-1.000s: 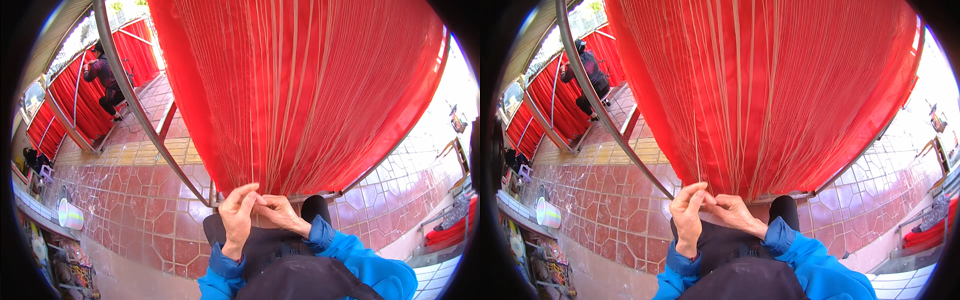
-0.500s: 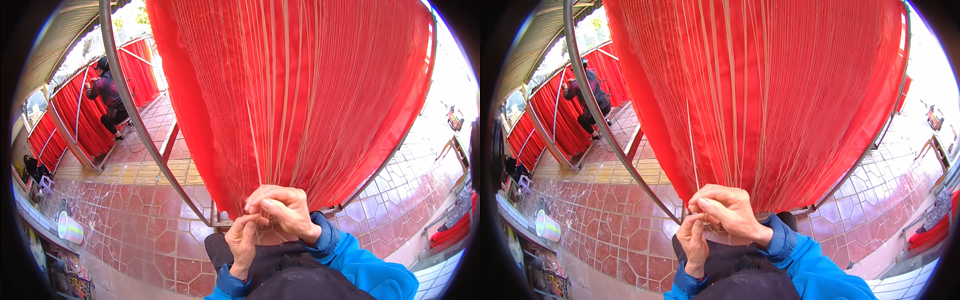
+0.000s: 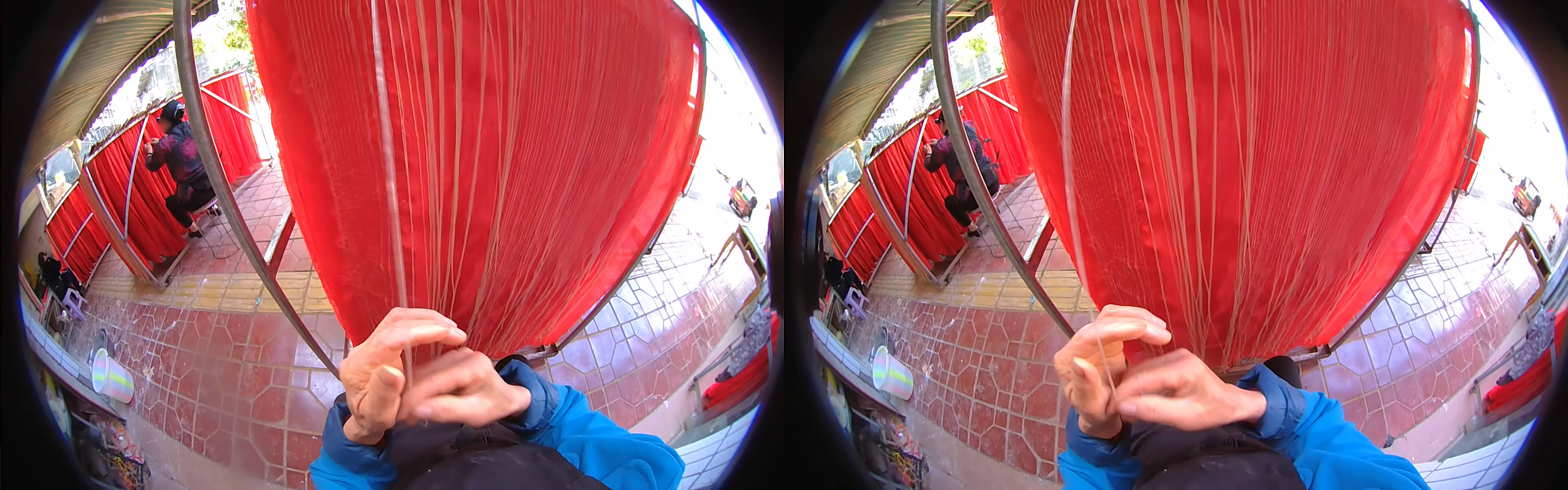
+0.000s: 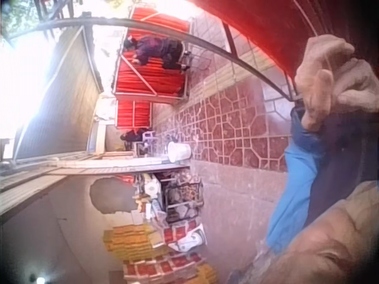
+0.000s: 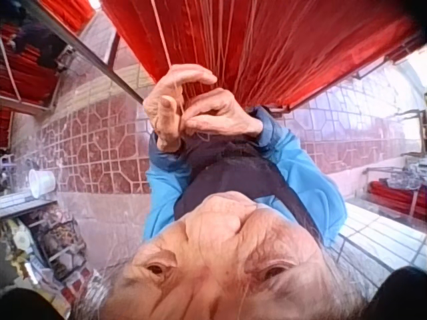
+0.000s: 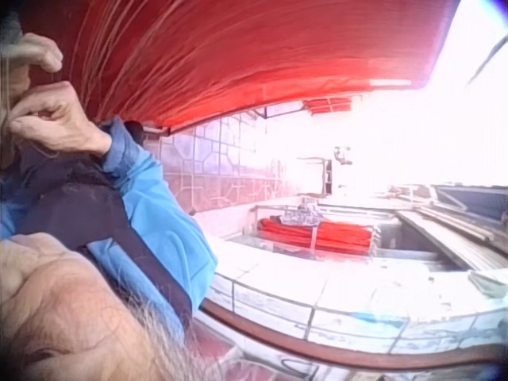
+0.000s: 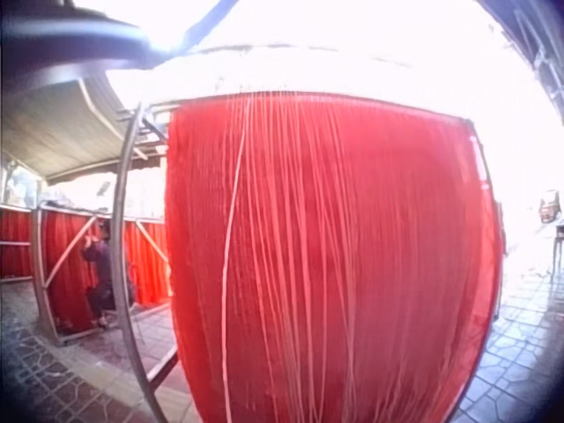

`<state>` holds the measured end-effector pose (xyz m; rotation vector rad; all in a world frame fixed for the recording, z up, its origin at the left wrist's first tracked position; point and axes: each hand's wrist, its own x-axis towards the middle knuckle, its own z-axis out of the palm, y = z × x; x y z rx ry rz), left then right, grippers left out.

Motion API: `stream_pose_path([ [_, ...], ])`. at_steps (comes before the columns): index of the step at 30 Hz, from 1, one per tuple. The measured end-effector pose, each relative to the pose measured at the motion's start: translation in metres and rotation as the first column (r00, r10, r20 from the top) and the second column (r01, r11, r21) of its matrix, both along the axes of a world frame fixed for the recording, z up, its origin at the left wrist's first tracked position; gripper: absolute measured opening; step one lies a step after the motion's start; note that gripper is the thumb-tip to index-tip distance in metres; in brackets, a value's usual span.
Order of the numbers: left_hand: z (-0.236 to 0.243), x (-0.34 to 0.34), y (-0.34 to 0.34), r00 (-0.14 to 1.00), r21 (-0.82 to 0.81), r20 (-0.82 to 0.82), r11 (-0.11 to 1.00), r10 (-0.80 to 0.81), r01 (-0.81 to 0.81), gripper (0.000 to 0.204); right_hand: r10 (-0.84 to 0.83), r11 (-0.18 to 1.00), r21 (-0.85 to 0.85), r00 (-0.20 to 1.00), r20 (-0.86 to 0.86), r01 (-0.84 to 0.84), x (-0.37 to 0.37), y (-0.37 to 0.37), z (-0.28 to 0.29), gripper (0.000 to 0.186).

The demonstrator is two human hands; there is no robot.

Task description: The person sits on the floor and repeatedly ties knots in a large red fishing net using white cord. They pull the cord through the mesh, form loops, and tighten each knot by hand. The net is suspended from a metal frame above.

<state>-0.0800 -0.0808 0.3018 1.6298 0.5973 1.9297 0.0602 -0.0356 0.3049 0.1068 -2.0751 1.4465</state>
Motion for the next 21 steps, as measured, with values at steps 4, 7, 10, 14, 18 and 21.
stream_pose_path([
  [4,0.019,-0.002,-0.012,0.999,0.018,0.035,1.0,0.005,-0.006,0.016,-0.026,0.793,-0.608,0.996,-0.086,-0.032,-0.011,0.004,-0.011,0.021],
  [7,0.012,0.006,-0.012,0.983,0.049,0.012,0.982,0.184,-0.185,0.03,-0.166,0.869,-0.47,0.986,0.014,0.153,-0.008,0.012,-0.013,0.022],
  [10,-0.001,0.011,-0.017,0.984,0.031,0.04,0.984,0.172,-0.173,0.026,-0.188,0.821,-0.555,0.981,-0.044,0.132,-0.009,0.019,-0.012,0.027],
  [14,-0.01,0.007,-0.021,0.987,-0.037,0.053,0.988,0.154,-0.152,0.018,-0.151,0.85,-0.523,0.977,-0.148,0.052,-0.009,0.019,0.0,0.028],
  [18,-0.008,0.006,-0.021,0.973,0.083,-0.062,0.973,0.22,-0.215,0.018,-0.077,0.886,-0.461,0.967,-0.242,-0.045,-0.007,0.012,0.025,0.033],
  [21,-0.009,0.016,-0.018,0.954,0.095,-0.067,0.954,0.291,-0.284,0.013,0.085,0.991,-0.064,0.922,-0.377,-0.118,-0.005,0.022,0.05,0.017],
])
